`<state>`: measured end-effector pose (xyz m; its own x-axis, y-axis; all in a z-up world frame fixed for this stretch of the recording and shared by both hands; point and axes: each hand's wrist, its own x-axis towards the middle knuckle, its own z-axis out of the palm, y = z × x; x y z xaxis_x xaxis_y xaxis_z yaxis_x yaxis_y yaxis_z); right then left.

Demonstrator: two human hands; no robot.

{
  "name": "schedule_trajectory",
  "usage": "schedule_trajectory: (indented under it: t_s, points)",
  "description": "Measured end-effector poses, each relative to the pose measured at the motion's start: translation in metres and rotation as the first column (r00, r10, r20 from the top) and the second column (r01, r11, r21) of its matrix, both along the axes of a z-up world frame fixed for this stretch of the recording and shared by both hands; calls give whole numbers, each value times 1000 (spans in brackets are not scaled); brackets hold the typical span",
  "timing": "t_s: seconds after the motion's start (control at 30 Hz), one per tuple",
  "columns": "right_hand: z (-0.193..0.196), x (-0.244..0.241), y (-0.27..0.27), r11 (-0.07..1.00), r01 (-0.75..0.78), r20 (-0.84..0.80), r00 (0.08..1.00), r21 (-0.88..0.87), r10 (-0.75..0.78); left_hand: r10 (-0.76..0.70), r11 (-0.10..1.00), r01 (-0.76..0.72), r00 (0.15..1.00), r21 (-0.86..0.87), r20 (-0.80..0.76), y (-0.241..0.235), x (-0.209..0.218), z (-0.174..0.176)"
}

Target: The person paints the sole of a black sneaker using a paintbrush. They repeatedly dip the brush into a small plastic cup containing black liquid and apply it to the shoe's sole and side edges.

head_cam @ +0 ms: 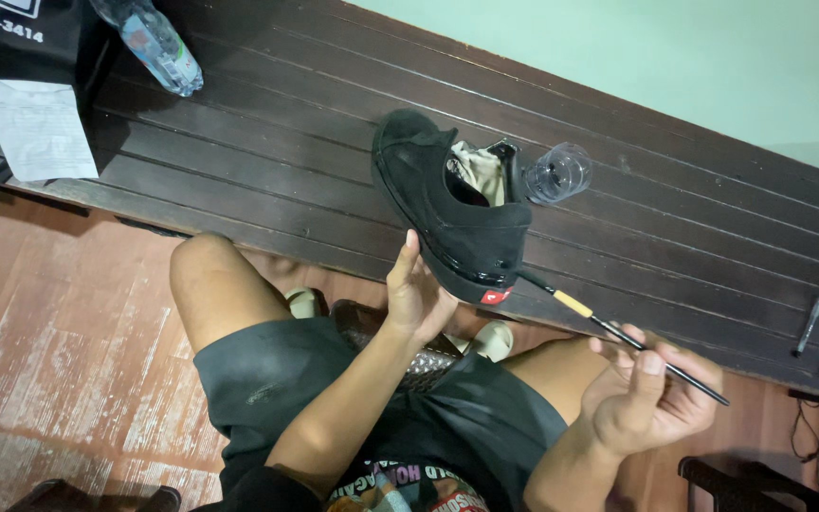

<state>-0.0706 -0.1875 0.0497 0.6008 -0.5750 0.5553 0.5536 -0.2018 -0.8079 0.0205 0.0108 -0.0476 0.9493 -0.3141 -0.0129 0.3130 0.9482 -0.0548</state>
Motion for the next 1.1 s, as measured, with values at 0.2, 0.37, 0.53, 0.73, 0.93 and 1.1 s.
schedule_trajectory:
  t_s: [0.2,0.37,0.53,0.73,0.93,1.1]
  points:
    - [6,-2,3,998,5,-1,1000,70,-5,49,997,-51,998,58,24,2,0,12]
    - [7,0,-4,1000,-25,-17,1000,15,25,32,998,-30,999,56,-24,2,1,4]
    - [3,-3,-5,999,-47,31,998,23,46,42,999,-43,999,31,21,4,-1,15]
    - [4,1,-13,999,-39,-1,999,-2,39,41,999,-42,999,26,24,3,0,7]
    - [4,4,-10,997,-74,21,997,-20,74,53,998,-52,999,46,-11,2,-1,13]
    - [3,-5,-8,998,-63,12,998,-16,63,44,998,-42,999,56,-21,0,-3,6]
